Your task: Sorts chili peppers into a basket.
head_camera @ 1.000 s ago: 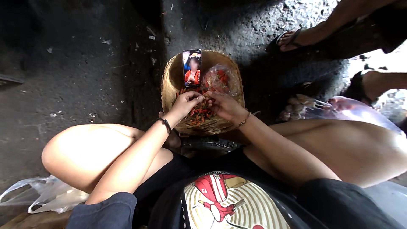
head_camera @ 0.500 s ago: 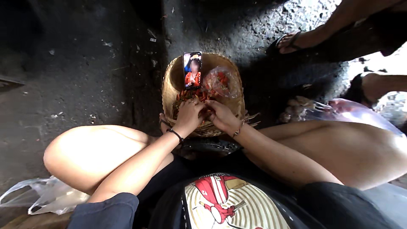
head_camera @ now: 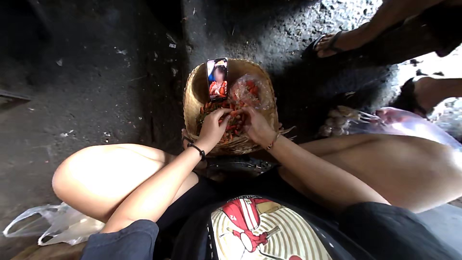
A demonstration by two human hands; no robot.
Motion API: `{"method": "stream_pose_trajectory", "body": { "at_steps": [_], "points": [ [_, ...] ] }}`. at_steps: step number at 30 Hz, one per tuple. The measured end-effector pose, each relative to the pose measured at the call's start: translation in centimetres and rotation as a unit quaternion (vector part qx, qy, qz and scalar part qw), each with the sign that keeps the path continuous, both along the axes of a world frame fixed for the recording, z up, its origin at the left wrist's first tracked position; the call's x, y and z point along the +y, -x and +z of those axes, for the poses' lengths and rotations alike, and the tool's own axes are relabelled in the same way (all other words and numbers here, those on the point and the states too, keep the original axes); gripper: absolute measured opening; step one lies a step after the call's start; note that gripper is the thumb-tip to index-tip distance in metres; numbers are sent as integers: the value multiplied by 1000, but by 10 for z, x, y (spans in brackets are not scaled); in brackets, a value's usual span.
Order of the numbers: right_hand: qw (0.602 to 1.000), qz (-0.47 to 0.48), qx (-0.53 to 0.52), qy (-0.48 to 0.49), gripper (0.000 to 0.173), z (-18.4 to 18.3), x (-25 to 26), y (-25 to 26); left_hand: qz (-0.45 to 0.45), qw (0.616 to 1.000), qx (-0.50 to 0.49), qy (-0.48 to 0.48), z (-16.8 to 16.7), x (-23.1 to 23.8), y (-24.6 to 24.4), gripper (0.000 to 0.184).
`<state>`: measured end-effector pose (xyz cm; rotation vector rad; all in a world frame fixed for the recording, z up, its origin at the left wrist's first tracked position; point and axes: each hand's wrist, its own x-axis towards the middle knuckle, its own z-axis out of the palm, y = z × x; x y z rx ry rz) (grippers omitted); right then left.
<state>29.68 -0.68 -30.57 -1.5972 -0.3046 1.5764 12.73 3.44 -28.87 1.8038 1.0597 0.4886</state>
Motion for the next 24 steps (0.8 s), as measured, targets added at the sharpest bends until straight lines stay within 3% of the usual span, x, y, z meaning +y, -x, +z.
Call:
{"method": "stream_pose_trajectory", "body": {
  "at_steps": [2, 4, 7, 9, 16, 21, 24],
  "points": [
    [994, 85, -55, -49, 39, -2, 3, 1, 6, 1000, 5, 18, 1, 1, 2, 24],
    [977, 140, -120, -110, 30, -3, 4, 2, 11, 1000, 7, 23, 0, 2, 5, 19],
    [939, 174, -246, -164, 29, 3, -3, 6, 19, 999, 9, 49, -6, 5, 6, 17],
    [932, 167, -260, -190, 25, -2, 1, 3, 25, 996, 16, 83, -15, 11, 2, 20],
    [947, 171, -199, -182, 25, -1, 8, -4, 38, 984, -24, 174, -14, 16, 0, 23],
    [987, 62, 102, -108, 21, -1, 12, -4, 33, 964, -154, 214, -15, 22, 4, 16],
    [988, 17, 135, -67, 27, -9, 13, -8, 46, 969, -134, 202, -10, 30, 5, 14]
  ]
}}
